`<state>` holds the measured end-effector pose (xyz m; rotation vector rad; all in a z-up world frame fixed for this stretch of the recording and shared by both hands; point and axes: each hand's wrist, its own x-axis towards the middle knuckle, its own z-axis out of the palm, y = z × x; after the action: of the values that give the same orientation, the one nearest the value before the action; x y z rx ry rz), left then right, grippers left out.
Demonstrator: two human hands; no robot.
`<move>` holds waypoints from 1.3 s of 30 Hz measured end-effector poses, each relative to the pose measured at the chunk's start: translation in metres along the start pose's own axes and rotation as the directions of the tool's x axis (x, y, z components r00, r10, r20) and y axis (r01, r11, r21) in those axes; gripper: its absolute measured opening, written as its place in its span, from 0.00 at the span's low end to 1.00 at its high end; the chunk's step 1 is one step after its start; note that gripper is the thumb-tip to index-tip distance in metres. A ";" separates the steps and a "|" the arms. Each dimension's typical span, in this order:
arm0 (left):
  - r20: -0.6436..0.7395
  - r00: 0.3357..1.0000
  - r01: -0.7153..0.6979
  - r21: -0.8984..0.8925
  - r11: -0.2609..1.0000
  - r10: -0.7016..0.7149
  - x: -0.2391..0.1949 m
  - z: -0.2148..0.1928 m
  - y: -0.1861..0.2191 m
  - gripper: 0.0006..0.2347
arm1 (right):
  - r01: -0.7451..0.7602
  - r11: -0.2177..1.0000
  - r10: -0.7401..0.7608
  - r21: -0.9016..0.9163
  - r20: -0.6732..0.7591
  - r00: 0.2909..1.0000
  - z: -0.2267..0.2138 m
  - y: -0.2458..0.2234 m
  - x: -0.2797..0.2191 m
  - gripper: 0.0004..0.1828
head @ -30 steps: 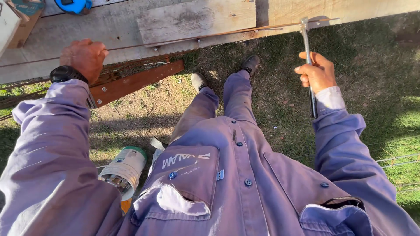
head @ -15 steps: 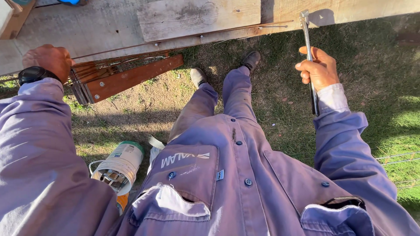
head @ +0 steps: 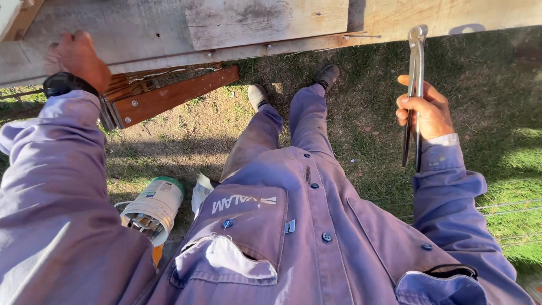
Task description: The person uses locking pliers to twist a metal wire around a nail on a wooden plank. They repeatedly bend the wire, secure it with the pliers, and twist it to tighten the connection.
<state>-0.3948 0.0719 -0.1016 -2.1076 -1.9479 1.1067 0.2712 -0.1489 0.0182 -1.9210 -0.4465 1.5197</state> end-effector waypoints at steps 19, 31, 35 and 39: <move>-0.434 0.861 -0.466 -0.464 0.754 0.265 -0.042 -0.046 0.137 0.08 | -0.273 0.859 0.454 -0.433 0.396 0.798 -0.061 0.006 0.062 0.29; -0.407 0.881 -0.440 -0.513 0.737 0.243 -0.046 -0.042 0.129 0.06 | -0.367 0.720 0.673 -0.589 0.463 0.577 -0.056 -0.046 0.127 0.34; -0.393 0.892 -0.426 -0.561 0.710 0.224 -0.044 -0.035 0.126 0.05 | -0.347 0.682 0.714 -0.644 0.485 0.505 -0.053 -0.056 0.147 0.37; -0.388 0.895 -0.418 -0.555 0.719 0.221 -0.042 -0.029 0.125 0.06 | -0.312 0.647 0.743 -0.696 0.484 0.462 -0.054 -0.059 0.166 0.36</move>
<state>-0.2710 0.0222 -0.1236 -2.8241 -2.0223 0.0824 0.3749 -0.0173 -0.0580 -1.7988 -0.6615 2.9600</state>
